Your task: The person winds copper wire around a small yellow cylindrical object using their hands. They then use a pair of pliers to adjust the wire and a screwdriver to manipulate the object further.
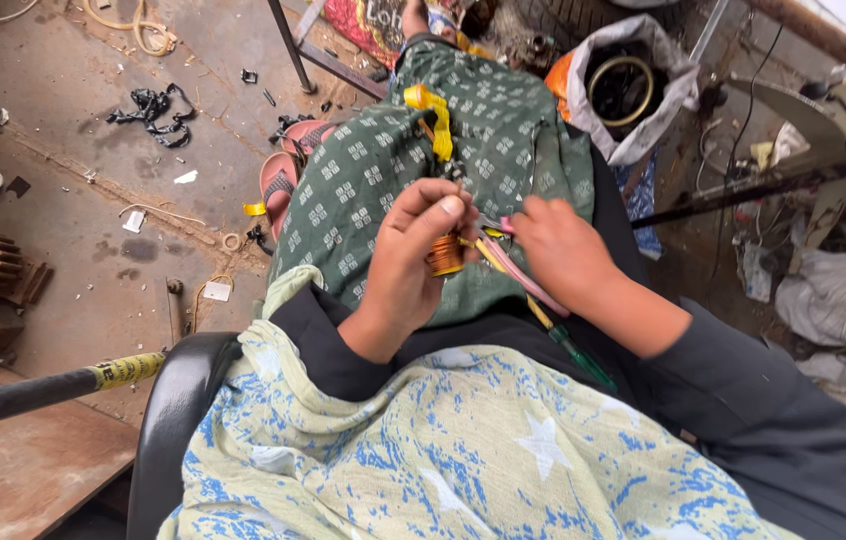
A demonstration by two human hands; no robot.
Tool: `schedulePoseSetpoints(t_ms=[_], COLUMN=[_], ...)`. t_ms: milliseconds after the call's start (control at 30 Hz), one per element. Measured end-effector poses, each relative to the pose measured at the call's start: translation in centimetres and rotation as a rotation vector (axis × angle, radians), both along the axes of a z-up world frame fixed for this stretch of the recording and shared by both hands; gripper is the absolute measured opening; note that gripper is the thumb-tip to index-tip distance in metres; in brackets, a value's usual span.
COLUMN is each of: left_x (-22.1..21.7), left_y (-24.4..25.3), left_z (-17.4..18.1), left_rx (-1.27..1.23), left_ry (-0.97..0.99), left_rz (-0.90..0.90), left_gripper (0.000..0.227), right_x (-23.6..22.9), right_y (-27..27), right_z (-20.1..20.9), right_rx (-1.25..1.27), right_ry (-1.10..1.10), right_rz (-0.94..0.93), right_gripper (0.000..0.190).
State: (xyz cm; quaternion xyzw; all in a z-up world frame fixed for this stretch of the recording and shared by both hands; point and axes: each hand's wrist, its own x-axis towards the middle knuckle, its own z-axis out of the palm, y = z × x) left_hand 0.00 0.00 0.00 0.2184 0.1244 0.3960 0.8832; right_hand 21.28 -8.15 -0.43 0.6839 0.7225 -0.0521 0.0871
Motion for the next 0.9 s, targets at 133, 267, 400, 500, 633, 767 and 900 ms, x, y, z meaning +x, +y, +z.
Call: schedulePoseSetpoints(t_ms=[133, 267, 400, 500, 633, 767, 900], left_x=[0.0, 0.2, 0.5, 0.3, 0.1, 0.2, 0.0], left_y=[-0.1, -0.3, -0.7, -1.0, -1.8, -2.8, -3.1], left_z=[1.4, 1.6, 1.6, 2.2, 3.4, 5.0, 5.9], left_rx=[0.112, 0.207, 0.206, 0.232, 0.365, 0.495, 0.397], left_ry=[0.091, 0.175, 0.217, 0.273, 0.334, 0.321, 0.305], left_rz=[0.065, 0.073, 0.095, 0.137, 0.181, 0.164, 0.002], left_gripper=[0.014, 0.016, 0.017, 0.017, 0.014, 0.015, 0.019], right_x=[0.7, 0.5, 0.3, 1.3, 2.6, 3.1, 2.7], right_y=[-1.3, -3.4, -4.7, -5.1, -6.9, -8.5, -9.1], right_z=[4.8, 8.4, 9.2, 9.1, 7.7, 6.3, 5.0], right_rx=[0.238, 0.346, 0.441, 0.563, 0.484, 0.172, -0.14], right_ry=[0.152, 0.218, 0.23, 0.381, 1.074, 1.756, 1.853], right_rz=[0.044, 0.081, 0.051, -0.04, -0.245, -0.413, -0.539], right_gripper=[0.028, 0.031, 0.033, 0.026, 0.022, 0.025, 0.057])
